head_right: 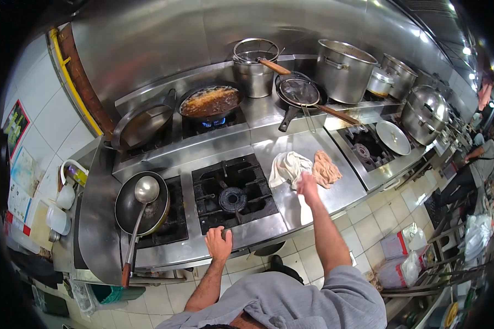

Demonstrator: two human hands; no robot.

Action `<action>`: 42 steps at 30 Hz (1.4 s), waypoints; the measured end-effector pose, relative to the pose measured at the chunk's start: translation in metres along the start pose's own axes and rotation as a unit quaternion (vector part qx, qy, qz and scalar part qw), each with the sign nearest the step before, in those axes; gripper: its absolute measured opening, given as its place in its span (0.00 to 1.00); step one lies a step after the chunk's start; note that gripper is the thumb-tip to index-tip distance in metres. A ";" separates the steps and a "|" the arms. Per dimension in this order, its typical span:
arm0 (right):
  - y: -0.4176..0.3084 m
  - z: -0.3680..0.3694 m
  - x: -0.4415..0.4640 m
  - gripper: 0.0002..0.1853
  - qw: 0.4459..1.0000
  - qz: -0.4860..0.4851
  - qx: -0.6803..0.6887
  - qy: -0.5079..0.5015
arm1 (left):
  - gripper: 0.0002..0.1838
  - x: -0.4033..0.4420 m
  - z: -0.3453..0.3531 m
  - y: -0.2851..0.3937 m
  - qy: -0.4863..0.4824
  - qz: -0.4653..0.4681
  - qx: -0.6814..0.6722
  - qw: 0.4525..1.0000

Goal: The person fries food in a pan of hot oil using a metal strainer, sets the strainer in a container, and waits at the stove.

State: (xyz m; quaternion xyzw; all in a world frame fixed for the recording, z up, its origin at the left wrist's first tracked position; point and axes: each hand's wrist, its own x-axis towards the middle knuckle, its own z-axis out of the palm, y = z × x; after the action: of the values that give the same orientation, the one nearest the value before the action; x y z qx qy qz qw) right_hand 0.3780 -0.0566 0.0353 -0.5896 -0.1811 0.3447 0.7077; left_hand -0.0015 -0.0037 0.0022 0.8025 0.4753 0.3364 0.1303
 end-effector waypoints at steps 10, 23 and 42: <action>-0.137 0.003 0.134 0.30 0.983 0.046 0.179 0.000 | 0.19 0.002 0.005 0.003 0.044 -0.059 0.042 0.996; -0.158 0.011 0.183 0.14 0.946 0.158 0.249 -0.135 | 0.19 0.005 0.009 0.008 0.075 -0.104 0.080 0.988; -0.154 0.145 0.116 0.26 0.862 -0.311 -0.378 -0.135 | 0.17 0.004 0.004 0.006 0.051 -0.090 0.060 0.993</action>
State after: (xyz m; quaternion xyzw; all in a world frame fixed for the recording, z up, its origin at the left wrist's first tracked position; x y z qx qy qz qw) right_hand 0.4048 0.1174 0.2003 -0.6727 -0.5647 0.0881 0.4700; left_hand 0.0066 -0.0032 0.0035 0.7450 0.5705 0.3344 0.0874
